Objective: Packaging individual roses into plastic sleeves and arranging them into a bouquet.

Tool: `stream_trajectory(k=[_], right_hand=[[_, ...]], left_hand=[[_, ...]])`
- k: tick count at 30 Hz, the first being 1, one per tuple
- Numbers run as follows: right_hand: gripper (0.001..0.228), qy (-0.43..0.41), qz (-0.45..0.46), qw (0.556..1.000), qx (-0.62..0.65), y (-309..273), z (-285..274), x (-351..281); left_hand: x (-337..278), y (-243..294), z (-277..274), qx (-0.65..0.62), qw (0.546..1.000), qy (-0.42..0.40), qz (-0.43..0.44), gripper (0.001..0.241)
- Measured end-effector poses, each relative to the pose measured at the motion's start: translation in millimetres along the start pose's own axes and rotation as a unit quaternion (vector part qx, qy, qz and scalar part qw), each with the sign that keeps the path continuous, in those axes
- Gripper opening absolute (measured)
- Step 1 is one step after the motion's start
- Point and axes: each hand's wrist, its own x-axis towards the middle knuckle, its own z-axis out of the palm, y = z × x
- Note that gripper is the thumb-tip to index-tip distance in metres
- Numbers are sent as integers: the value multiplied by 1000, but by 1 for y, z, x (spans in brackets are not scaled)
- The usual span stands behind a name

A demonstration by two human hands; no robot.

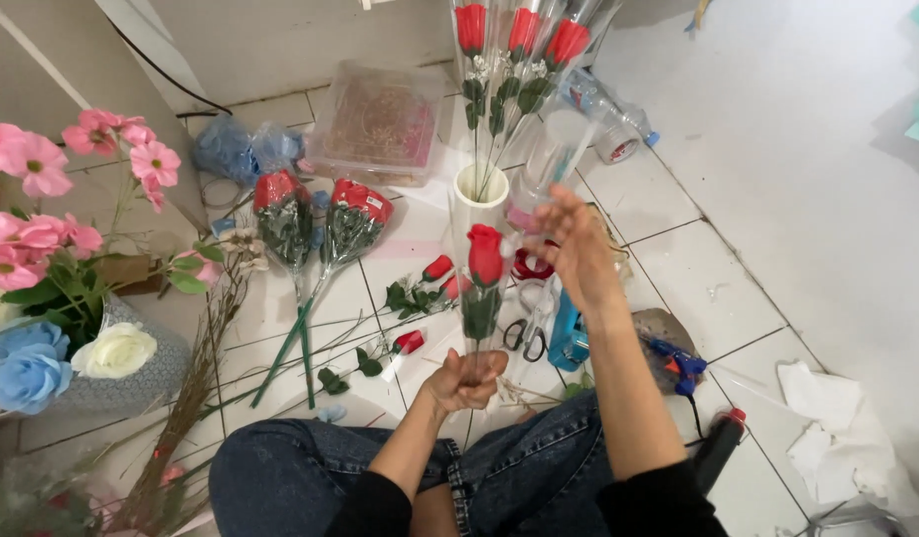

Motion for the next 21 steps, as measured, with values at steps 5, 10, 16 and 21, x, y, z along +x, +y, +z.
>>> stream_trajectory(k=[5, 10, 16, 21], right_hand=[[69, -113, 143, 975, -129, 33, 35, -64], [47, -186, 199, 837, -474, 35, 61, -84], [47, -165, 208, 814, -517, 26, 78, -89], [48, -158, 233, 796, -536, 51, 64, -91]], left_hand=[[-3, 6, 7, 8, 998, 46, 32, 107], [1, 10, 31, 35, 996, 86, -17, 130], [-2, -3, 12, 40, 995, 90, -15, 129], [3, -3, 10, 11, 997, 77, -4, 123]])
